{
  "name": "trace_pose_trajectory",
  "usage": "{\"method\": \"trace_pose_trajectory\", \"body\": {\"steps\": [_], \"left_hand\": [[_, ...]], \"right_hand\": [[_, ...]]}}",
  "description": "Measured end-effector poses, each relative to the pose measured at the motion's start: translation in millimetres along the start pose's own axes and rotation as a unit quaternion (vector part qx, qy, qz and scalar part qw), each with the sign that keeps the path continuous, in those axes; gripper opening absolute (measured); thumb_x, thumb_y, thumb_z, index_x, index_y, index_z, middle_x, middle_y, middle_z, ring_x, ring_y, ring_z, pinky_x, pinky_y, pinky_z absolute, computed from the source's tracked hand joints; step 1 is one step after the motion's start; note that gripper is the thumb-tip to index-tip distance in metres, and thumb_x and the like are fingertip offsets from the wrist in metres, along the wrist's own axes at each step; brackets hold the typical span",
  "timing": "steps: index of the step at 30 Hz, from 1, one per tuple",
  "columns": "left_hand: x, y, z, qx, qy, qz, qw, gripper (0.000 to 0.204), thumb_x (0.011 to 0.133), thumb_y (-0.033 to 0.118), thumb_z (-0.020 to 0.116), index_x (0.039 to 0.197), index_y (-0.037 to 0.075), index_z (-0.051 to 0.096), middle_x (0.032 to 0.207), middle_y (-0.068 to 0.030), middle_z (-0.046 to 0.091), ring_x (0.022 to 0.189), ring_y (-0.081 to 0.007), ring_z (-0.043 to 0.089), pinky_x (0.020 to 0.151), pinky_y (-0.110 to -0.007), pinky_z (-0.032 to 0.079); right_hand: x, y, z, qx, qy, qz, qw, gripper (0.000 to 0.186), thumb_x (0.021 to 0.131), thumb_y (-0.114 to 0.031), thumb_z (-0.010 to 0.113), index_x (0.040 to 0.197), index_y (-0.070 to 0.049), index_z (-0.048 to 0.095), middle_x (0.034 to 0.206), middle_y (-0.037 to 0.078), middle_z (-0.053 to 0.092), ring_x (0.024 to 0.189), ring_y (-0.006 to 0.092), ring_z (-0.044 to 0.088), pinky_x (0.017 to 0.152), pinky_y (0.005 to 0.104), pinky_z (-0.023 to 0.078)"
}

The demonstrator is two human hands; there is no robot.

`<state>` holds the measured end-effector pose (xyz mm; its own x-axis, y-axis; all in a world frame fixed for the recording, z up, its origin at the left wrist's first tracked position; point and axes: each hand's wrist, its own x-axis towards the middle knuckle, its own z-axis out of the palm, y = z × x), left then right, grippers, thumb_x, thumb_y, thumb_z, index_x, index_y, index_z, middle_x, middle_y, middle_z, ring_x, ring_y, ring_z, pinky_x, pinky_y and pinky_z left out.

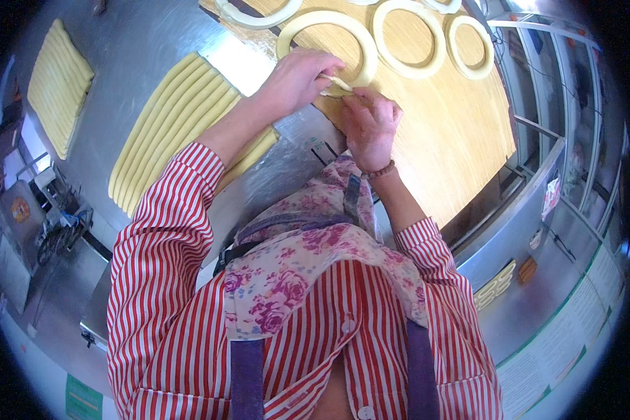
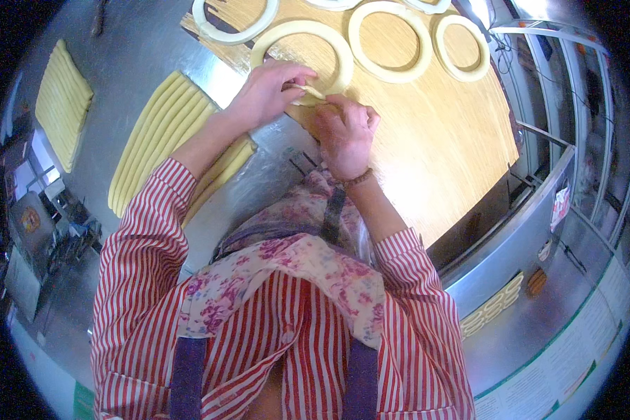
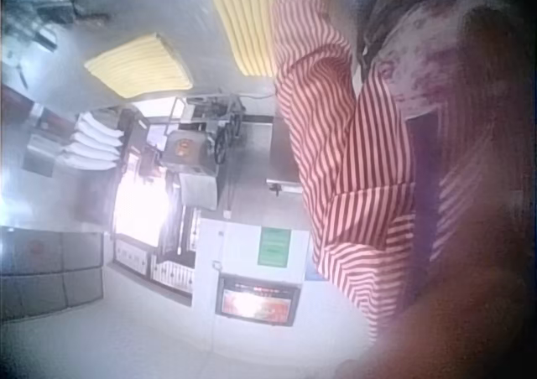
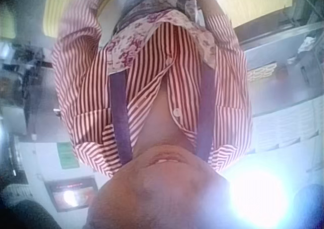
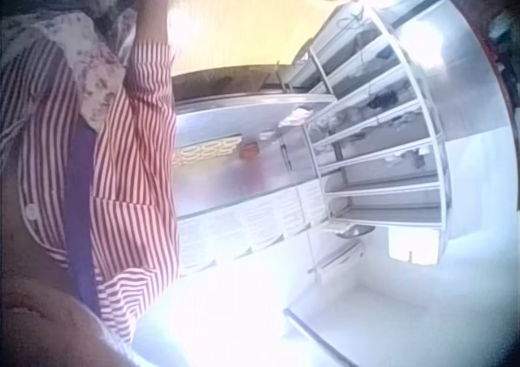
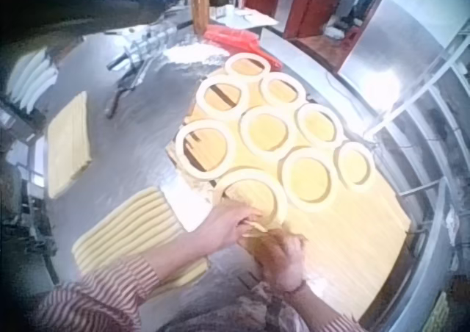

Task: The person shapes long strips of dough into circular rings by hand on a wooden board. They repeatedly pick up a strip, curve it into a circle, and press the ends together to seal the ring, placing the finished items in a row.

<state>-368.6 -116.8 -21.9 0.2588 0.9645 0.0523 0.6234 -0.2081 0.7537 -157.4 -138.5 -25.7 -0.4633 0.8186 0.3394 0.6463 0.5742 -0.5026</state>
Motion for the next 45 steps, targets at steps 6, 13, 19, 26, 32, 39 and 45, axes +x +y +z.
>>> {"method": "trace_pose_trajectory", "body": {"steps": [6, 13, 19, 26, 32, 39, 45], "left_hand": [[-19, 32, 1, 0.143, 0.01, 0.145, 0.979, 0.038, 0.078, 0.003, 0.066, 0.116, 0.003, 0.063, 0.111, -0.0149, 0.066, 0.101, -0.0335, 0.064, 0.087, -0.042, 0.053], [-41, 27, -19, 0.112, 0.06, 0.088, 0.988, 0.031, 0.084, 0.007, 0.066, 0.115, 0.003, 0.063, 0.114, -0.0168, 0.065, 0.11, -0.0348, 0.061, 0.091, -0.042, 0.052], [5, 10, -33, 0.257, 0.196, -0.219, 0.921, 0.036, 0.08, 0.027, 0.073, 0.106, 0.003, 0.067, 0.098, -0.0165, 0.065, 0.092, -0.0355, 0.063, 0.082, -0.044, 0.05], [16, 22, -41, -0.074, 0.259, -0.327, 0.906, 0.031, 0.078, 0.017, 0.076, 0.101, -0.001, 0.065, 0.089, -0.0141, 0.069, 0.078, -0.025, 0.068, 0.071, -0.039, 0.054], [31, 37, -70, -0.497, 0.131, -0.352, 0.783, 0.052, 0.085, -0.003, 0.068, 0.132, -0.016, 0.049, 0.092, -0.0132, 0.069, 0.075, -0.0182, 0.068, 0.069, -0.027, 0.055], [19, 88, -107, -0.341, 0.174, -0.152, 0.911, 0.064, 0.079, -0.013, 0.064, 0.138, 0.009, 0.057, 0.107, -0.0064, 0.069, 0.103, -0.0195, 0.066, 0.092, -0.029, 0.051], [-5, 36, -83, 0.001, 0.156, -0.084, 0.984, 0.044, 0.077, -0.01, 0.057, 0.116, 0.007, 0.067, 0.107, -0.013, 0.068, 0.105, -0.0299, 0.065, 0.091, -0.037, 0.052]], "right_hand": [[28, 29, -26, 0.024, 0.044, 0.107, 0.993, 0.022, 0.08, -0.012, 0.072, 0.102, -0.007, 0.072, 0.11, 0.009, 0.067, 0.098, 0.027, 0.062, 0.086, 0.0403, 0.045], [100, 42, -10, -0.046, 0.0, 0.064, 0.997, 0.034, 0.076, -0.022, 0.077, 0.106, -0.007, 0.073, 0.114, 0.008, 0.064, 0.11, 0.0255, 0.058, 0.094, 0.0408, 0.041], [142, 39, 4, -0.138, -0.106, 0.071, 0.982, 0.033, 0.074, -0.027, 0.079, 0.102, -0.009, 0.073, 0.116, 0.007, 0.061, 0.112, 0.0252, 0.054, 0.093, 0.0443, 0.038], [146, 9, -26, 0.034, -0.139, 0.227, 0.963, 0.035, 0.078, -0.023, 0.077, 0.105, -0.005, 0.065, 0.096, 0.016, 0.071, 0.089, 0.0342, 0.068, 0.08, 0.0439, 0.052], [160, 24, -59, 0.389, -0.191, 0.336, 0.836, 0.056, 0.077, -0.008, 0.078, 0.127, 0.007, 0.058, 0.091, 0.012, 0.072, 0.08, 0.0143, 0.068, 0.073, 0.0271, 0.054], [162, -6, -139, 0.352, -0.12, 0.154, 0.916, 0.058, 0.077, 0.004, 0.072, 0.132, -0.005, 0.059, 0.092, 0.001, 0.069, 0.094, 0.0125, 0.066, 0.09, 0.029, 0.051], [88, 39, -92, 0.099, -0.067, 0.058, 0.991, 0.032, 0.077, -0.004, 0.073, 0.11, -0.006, 0.07, 0.093, 0.011, 0.07, 0.087, 0.0247, 0.069, 0.08, 0.0332, 0.055]]}}
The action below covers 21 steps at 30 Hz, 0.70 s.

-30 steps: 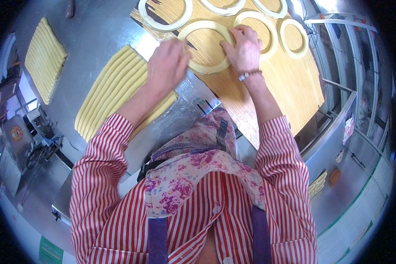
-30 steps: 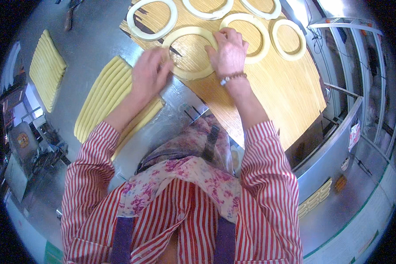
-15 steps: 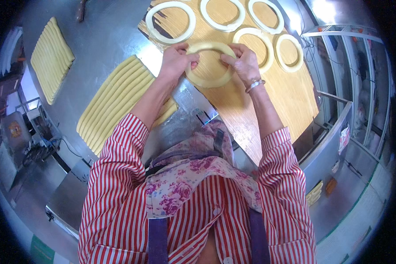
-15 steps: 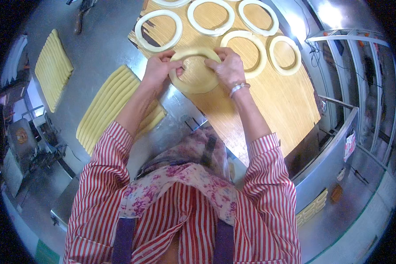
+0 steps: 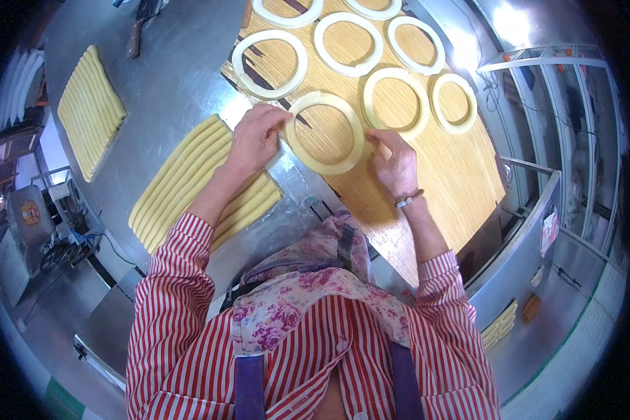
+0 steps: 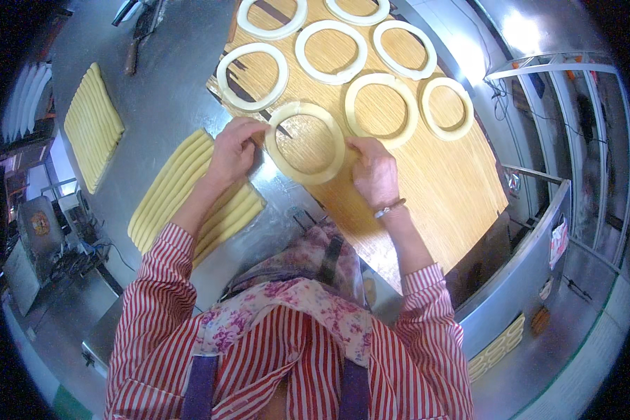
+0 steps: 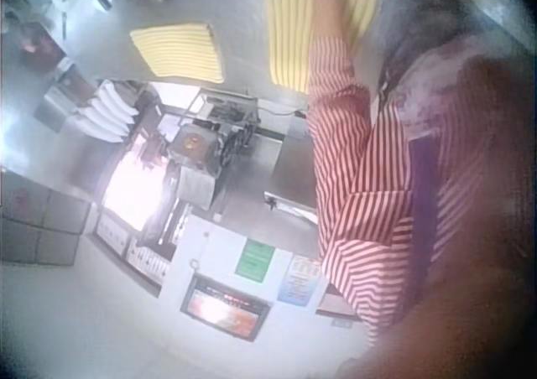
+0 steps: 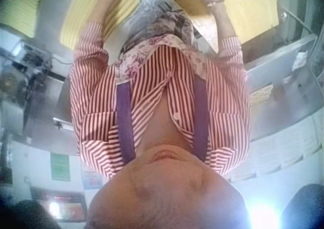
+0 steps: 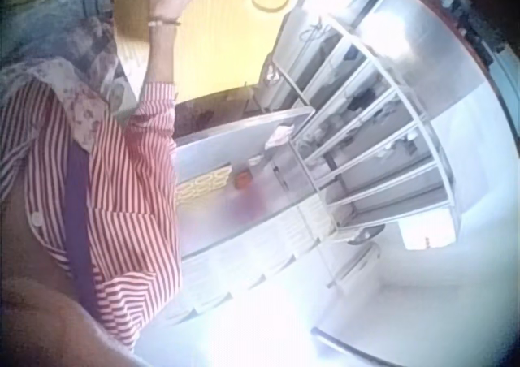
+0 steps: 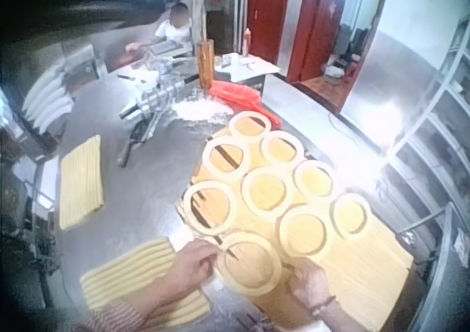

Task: The person shapes long strips of dough into circular rings by hand on a wooden board. They repeatedly pick up a strip, curve it into a circle, and press the ends together to seal the ring, placing the finished items in a row.

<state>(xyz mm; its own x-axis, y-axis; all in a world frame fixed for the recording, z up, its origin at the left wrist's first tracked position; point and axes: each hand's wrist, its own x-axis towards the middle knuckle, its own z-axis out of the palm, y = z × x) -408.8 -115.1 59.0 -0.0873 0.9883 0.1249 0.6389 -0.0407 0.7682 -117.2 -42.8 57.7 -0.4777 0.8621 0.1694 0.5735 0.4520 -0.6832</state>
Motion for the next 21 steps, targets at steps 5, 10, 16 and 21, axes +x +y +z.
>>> {"method": "trace_pose_trajectory", "body": {"steps": [5, 10, 16, 21], "left_hand": [[38, 15, 25, 0.068, 0.059, 0.05, 0.995, 0.033, 0.084, 0.004, 0.065, 0.117, 0.006, 0.066, 0.119, -0.015, 0.065, 0.11, -0.0329, 0.062, 0.093, -0.04, 0.051], [69, 18, 46, 0.166, -0.048, 0.106, 0.979, 0.032, 0.082, 0.009, 0.068, 0.114, 0.004, 0.064, 0.107, -0.0125, 0.061, 0.103, -0.0331, 0.059, 0.09, -0.042, 0.05], [83, -4, 45, 0.193, -0.004, 0.134, 0.972, 0.036, 0.081, 0.008, 0.069, 0.116, 0.005, 0.063, 0.108, -0.0122, 0.061, 0.102, -0.0335, 0.059, 0.093, -0.044, 0.048], [57, 13, 34, 0.169, 0.077, 0.105, 0.977, 0.039, 0.079, 0.012, 0.072, 0.117, 0.007, 0.062, 0.109, -0.0137, 0.059, 0.103, -0.0354, 0.059, 0.092, -0.044, 0.047]], "right_hand": [[3, -22, 25, -0.078, 0.02, 0.155, 0.985, 0.031, 0.078, -0.025, 0.077, 0.103, -0.008, 0.069, 0.092, 0.011, 0.068, 0.077, 0.0295, 0.069, 0.067, 0.0401, 0.055], [9, -25, 42, -0.17, 0.036, 0.138, 0.975, 0.033, 0.078, -0.031, 0.078, 0.1, -0.007, 0.07, 0.087, 0.01, 0.067, 0.071, 0.0307, 0.068, 0.063, 0.0411, 0.053], [29, -32, 48, -0.149, 0.076, 0.158, 0.973, 0.028, 0.078, -0.026, 0.079, 0.096, -0.006, 0.071, 0.086, 0.01, 0.068, 0.071, 0.0303, 0.067, 0.065, 0.0404, 0.053], [40, -35, 47, -0.129, 0.121, 0.069, 0.982, 0.029, 0.075, -0.022, 0.08, 0.099, -0.009, 0.071, 0.091, 0.009, 0.067, 0.082, 0.0283, 0.065, 0.071, 0.0403, 0.052]]}}
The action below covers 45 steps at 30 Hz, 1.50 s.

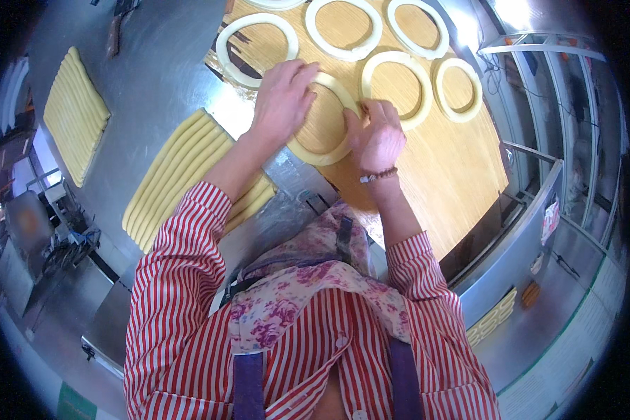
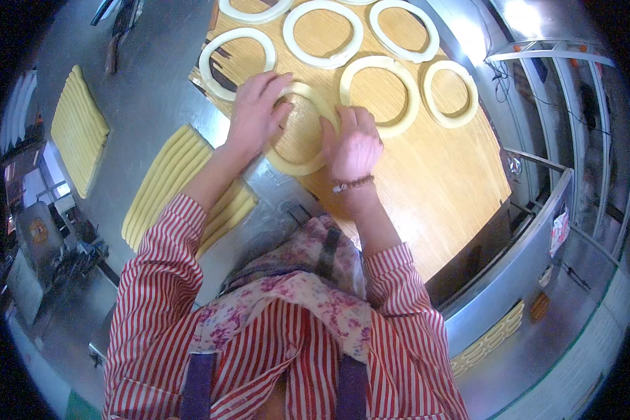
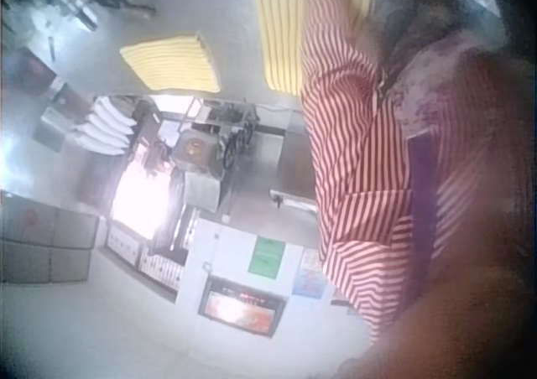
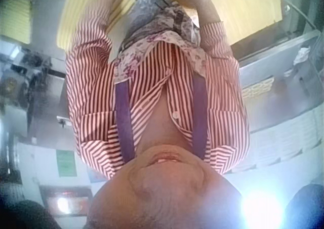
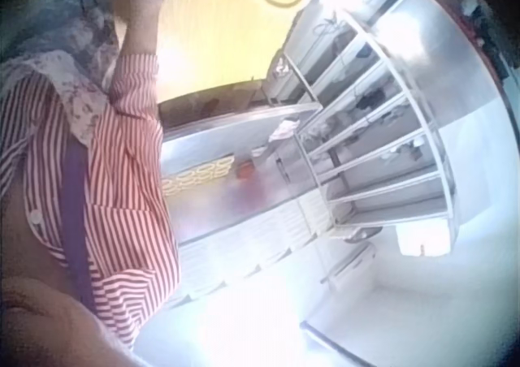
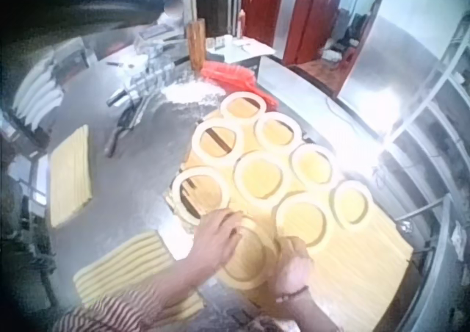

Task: The person shapes long strips of dough into circular rings by hand on a wooden board. They repeatedly pick up a strip, curve it into a circle, and press the ends together to seal the ring, placing the finished items in a row.

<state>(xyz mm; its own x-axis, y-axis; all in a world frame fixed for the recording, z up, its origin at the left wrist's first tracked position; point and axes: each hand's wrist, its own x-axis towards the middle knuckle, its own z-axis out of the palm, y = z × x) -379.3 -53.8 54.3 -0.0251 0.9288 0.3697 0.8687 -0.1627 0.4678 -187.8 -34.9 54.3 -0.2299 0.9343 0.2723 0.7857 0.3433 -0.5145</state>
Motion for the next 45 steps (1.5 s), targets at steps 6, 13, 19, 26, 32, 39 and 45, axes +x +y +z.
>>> {"method": "trace_pose_trajectory", "body": {"steps": [6, 13, 19, 26, 32, 39, 45], "left_hand": [[-34, -4, -2, 0.018, -0.003, -0.192, 0.981, 0.034, 0.077, 0.015, 0.073, 0.109, 0.009, 0.062, 0.099, -0.0122, 0.058, 0.093, -0.0336, 0.06, 0.082, -0.045, 0.048], [-33, -21, -7, 0.042, 0.064, -0.118, 0.99, 0.028, 0.079, 0.011, 0.069, 0.107, 0.011, 0.068, 0.095, -0.0086, 0.059, 0.09, -0.0286, 0.06, 0.076, -0.041, 0.047], [-17, -14, -1, 0.053, 0.022, -0.02, 0.998, 0.031, 0.081, 0.013, 0.07, 0.112, 0.014, 0.071, 0.098, -0.007, 0.058, 0.097, -0.0251, 0.056, 0.083, -0.04, 0.039], [-14, -13, 14, 0.051, 0.036, -0.006, 0.998, 0.036, 0.082, 0.014, 0.071, 0.118, 0.015, 0.069, 0.1, -0.0068, 0.057, 0.095, -0.025, 0.055, 0.085, -0.041, 0.038], [-17, -52, 23, 0.054, 0.064, -0.034, 0.996, 0.039, 0.079, 0.015, 0.074, 0.117, 0.014, 0.068, 0.096, -0.0066, 0.058, 0.092, -0.0251, 0.057, 0.085, -0.04, 0.039], [-40, -51, 32, -0.012, 0.058, -0.054, 0.997, 0.036, 0.079, 0.016, 0.076, 0.114, 0.01, 0.068, 0.103, -0.0093, 0.062, 0.099, -0.0276, 0.059, 0.085, -0.041, 0.044], [-75, -22, 2, -0.123, -0.15, 0.073, 0.978, 0.036, 0.078, 0.019, 0.077, 0.11, 0.006, 0.067, 0.111, -0.0116, 0.06, 0.11, -0.0326, 0.056, 0.099, -0.044, 0.043]], "right_hand": [[34, -5, 26, -0.077, -0.085, -0.091, 0.989, 0.034, 0.073, -0.023, 0.079, 0.104, -0.011, 0.07, 0.097, 0.006, 0.067, 0.096, 0.0263, 0.06, 0.081, 0.0424, 0.046], [45, -4, 38, -0.056, -0.092, -0.091, 0.99, 0.029, 0.075, -0.027, 0.077, 0.102, -0.014, 0.073, 0.1, 0.003, 0.068, 0.098, 0.0235, 0.06, 0.083, 0.042, 0.043], [55, -13, 53, -0.011, -0.09, -0.121, 0.989, 0.032, 0.075, -0.03, 0.078, 0.104, -0.017, 0.075, 0.105, 0.003, 0.068, 0.103, 0.0231, 0.059, 0.087, 0.0426, 0.041], [62, 8, 56, -0.011, -0.125, -0.116, 0.985, 0.027, 0.077, -0.028, 0.077, 0.102, -0.016, 0.076, 0.106, 0.004, 0.068, 0.106, 0.0231, 0.058, 0.089, 0.0426, 0.039], [67, 2, 85, -0.013, -0.1, -0.108, 0.989, 0.029, 0.077, -0.025, 0.077, 0.104, -0.014, 0.075, 0.107, 0.005, 0.067, 0.108, 0.0229, 0.058, 0.09, 0.0422, 0.037], [45, 27, 71, -0.01, -0.061, -0.131, 0.989, 0.034, 0.076, -0.022, 0.077, 0.108, -0.013, 0.073, 0.11, 0.004, 0.067, 0.107, 0.0229, 0.058, 0.092, 0.0413, 0.037], [0, 37, 15, 0.04, -0.217, -0.242, 0.945, 0.037, 0.074, -0.027, 0.08, 0.108, -0.014, 0.071, 0.114, 0.002, 0.066, 0.117, 0.0209, 0.056, 0.1, 0.0452, 0.034]]}}
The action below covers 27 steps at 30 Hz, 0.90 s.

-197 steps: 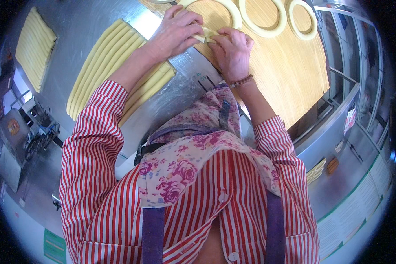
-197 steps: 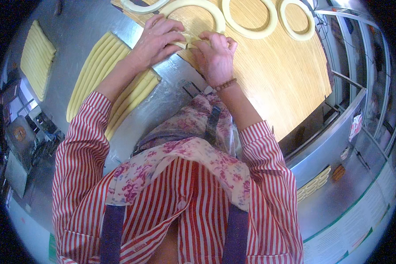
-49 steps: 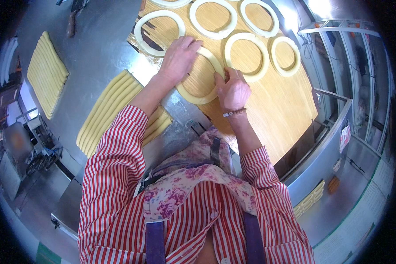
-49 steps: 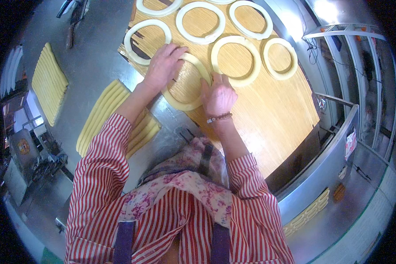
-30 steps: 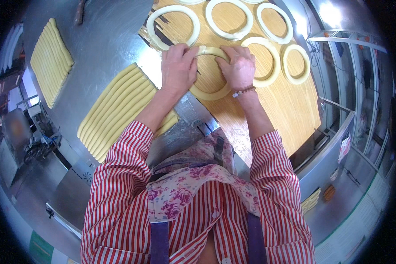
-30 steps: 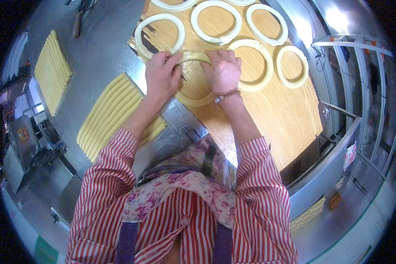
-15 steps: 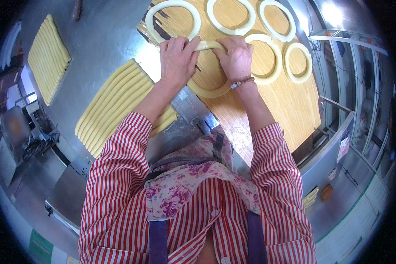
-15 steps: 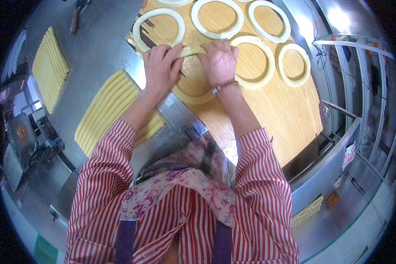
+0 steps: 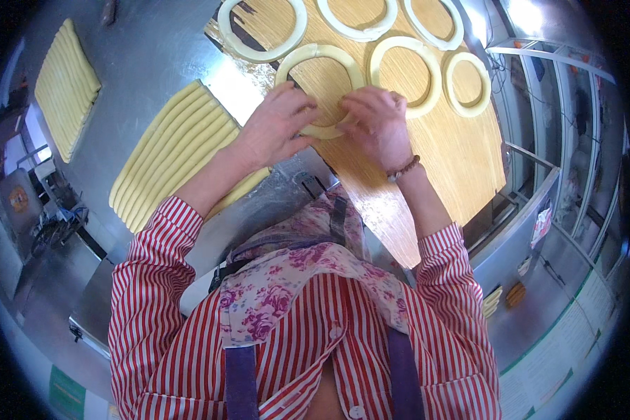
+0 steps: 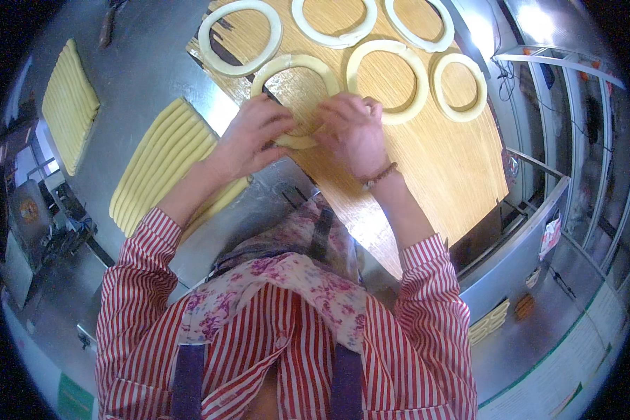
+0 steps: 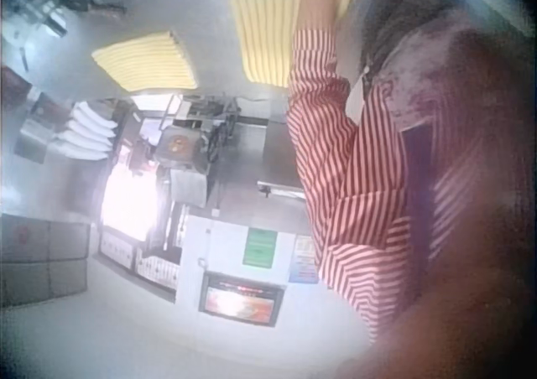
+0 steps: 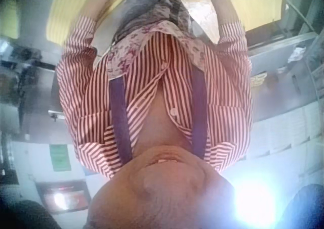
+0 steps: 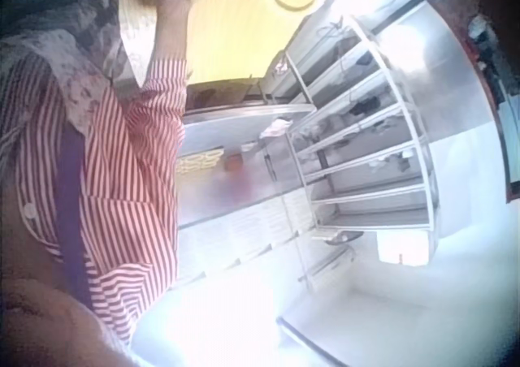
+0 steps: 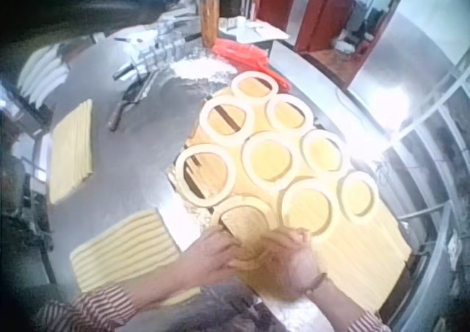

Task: The person shapes long strips of dough into circular rings by hand on a wooden board. They repeatedly pick up a strip, curve it into a circle, and press the ends together to seal the ring, placing the finished items in a row.

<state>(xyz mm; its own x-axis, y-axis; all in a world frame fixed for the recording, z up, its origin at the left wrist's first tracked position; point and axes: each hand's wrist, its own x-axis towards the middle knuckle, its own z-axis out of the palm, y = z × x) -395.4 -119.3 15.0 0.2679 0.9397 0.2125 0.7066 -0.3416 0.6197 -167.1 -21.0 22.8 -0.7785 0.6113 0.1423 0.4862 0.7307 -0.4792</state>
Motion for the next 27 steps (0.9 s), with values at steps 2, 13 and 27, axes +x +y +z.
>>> {"method": "trace_pose_trajectory", "body": {"steps": [2, 13, 27], "left_hand": [[-2, 5, -3, 0.006, -0.07, 0.031, 0.997, 0.039, 0.075, 0.021, 0.077, 0.109, 0.004, 0.066, 0.113, -0.0114, 0.057, 0.114, -0.0325, 0.053, 0.103, -0.046, 0.04], [-13, 12, -9, 0.091, -0.056, -0.022, 0.994, 0.056, 0.079, 0.028, 0.075, 0.127, 0.006, 0.057, 0.13, -0.0133, 0.052, 0.127, -0.0321, 0.048, 0.114, -0.053, 0.031], [-78, 6, -33, 0.172, -0.03, -0.064, 0.983, 0.065, 0.087, 0.033, 0.067, 0.145, 0.013, 0.045, 0.155, -0.0107, 0.037, 0.143, -0.028, 0.036, 0.12, -0.054, 0.02]], "right_hand": [[-4, -3, -8, -0.011, -0.042, -0.047, 0.998, 0.039, 0.074, -0.028, 0.08, 0.109, -0.013, 0.07, 0.115, 0.001, 0.066, 0.121, 0.02, 0.055, 0.103, 0.0474, 0.031], [12, -9, -6, -0.106, -0.022, -0.037, 0.993, 0.035, 0.085, -0.032, 0.072, 0.114, -0.012, 0.069, 0.12, 0.0, 0.065, 0.128, 0.0202, 0.051, 0.11, 0.0519, 0.024], [2, -50, 27, -0.049, -0.013, -0.086, 0.995, 0.036, 0.086, -0.028, 0.069, 0.117, -0.01, 0.067, 0.122, 0.004, 0.065, 0.127, 0.0222, 0.052, 0.109, 0.0515, 0.028]]}}
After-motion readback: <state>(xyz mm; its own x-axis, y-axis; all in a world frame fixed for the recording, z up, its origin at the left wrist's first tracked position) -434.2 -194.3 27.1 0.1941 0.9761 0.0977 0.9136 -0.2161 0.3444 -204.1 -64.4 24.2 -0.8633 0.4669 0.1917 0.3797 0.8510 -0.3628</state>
